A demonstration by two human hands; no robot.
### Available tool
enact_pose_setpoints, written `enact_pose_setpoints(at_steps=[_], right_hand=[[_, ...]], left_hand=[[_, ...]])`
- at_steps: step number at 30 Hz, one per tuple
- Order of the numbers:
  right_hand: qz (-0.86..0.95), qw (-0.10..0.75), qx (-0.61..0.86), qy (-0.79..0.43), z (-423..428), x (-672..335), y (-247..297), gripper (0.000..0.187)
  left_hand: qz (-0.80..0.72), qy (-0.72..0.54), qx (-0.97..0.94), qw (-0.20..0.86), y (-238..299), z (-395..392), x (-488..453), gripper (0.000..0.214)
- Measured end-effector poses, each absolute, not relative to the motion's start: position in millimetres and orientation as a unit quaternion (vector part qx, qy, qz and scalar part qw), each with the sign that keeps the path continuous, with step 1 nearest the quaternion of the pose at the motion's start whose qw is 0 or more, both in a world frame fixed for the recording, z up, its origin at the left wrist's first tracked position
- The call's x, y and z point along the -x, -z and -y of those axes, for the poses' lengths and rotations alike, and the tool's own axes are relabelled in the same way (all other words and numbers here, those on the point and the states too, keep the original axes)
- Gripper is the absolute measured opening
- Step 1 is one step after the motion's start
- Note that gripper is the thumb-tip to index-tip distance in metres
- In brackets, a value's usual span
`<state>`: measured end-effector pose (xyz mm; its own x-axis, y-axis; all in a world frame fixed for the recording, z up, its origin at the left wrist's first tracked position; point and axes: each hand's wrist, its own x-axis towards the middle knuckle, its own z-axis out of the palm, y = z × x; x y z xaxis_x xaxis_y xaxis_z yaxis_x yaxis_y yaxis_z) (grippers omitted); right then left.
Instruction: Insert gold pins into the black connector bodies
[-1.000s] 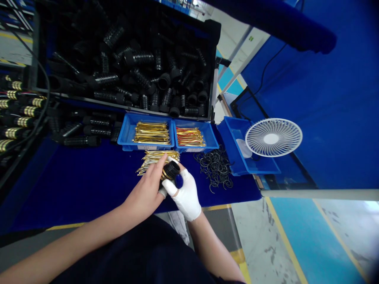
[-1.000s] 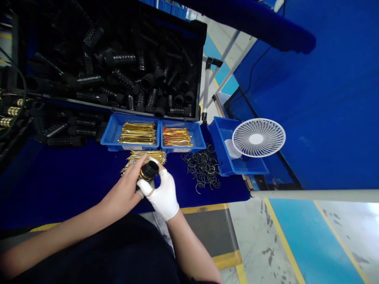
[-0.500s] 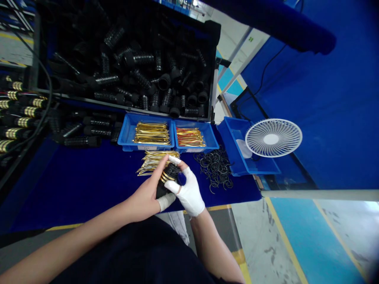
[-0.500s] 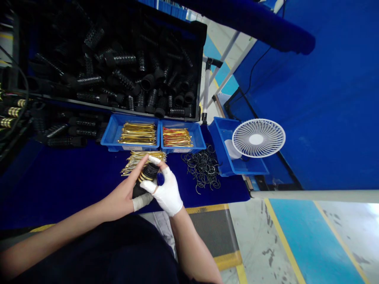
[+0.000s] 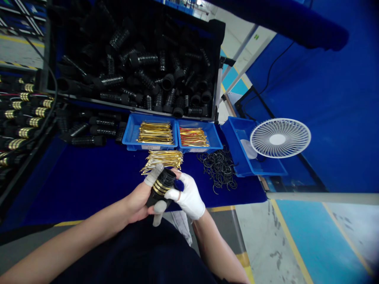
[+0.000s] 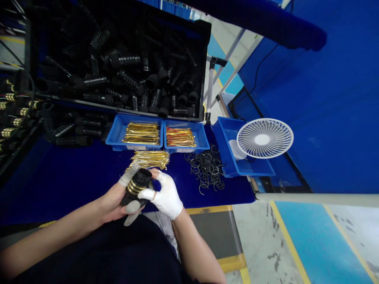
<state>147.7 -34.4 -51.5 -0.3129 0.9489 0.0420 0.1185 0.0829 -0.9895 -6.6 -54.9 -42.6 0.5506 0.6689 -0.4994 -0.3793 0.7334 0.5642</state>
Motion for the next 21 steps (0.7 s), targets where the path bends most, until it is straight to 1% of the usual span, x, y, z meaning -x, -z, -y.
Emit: enact_pose_setpoints(at_steps=[2,4,5,9,10,12,13,15,18,21], right_hand=[[0.620,0.400,0.457,-0.496,41,-142,49,0.030],[0.632,0.399,0.474,-0.467,48,-134,47,0.036],[0.643,0.398,0.474,-0.450,51,-131,46,0.040],[0.707,0.371,0.451,-0.399,58,-121,46,0.050],[0.724,0.356,0.447,-0.387,58,-120,47,0.049],[0.756,0.333,0.442,-0.349,54,-119,51,0.039],[0.773,0.325,0.439,-0.323,52,-120,54,0.033],[0.806,0.304,0.432,-0.268,48,-122,62,0.029],[0.854,0.245,0.412,-0.203,46,-127,81,0.030],[0.894,0.176,0.376,-0.170,46,-129,107,0.036]], left_hand=[[-0.419,-0.354,-0.260,0.794,42,56,8,0.075],[-0.457,-0.395,-0.330,0.725,42,59,11,0.077],[-0.456,-0.401,-0.359,0.709,42,61,13,0.079],[-0.409,-0.390,-0.424,0.708,46,68,34,0.085],[-0.405,-0.385,-0.437,0.705,46,69,44,0.084],[-0.425,-0.375,-0.470,0.677,43,70,70,0.070],[-0.450,-0.372,-0.497,0.642,39,70,85,0.061],[-0.514,-0.360,-0.570,0.530,24,73,121,0.047],[-0.595,-0.279,-0.671,0.342,-2,85,182,0.042],[-0.701,-0.210,-0.663,0.154,-16,104,253,0.035]])
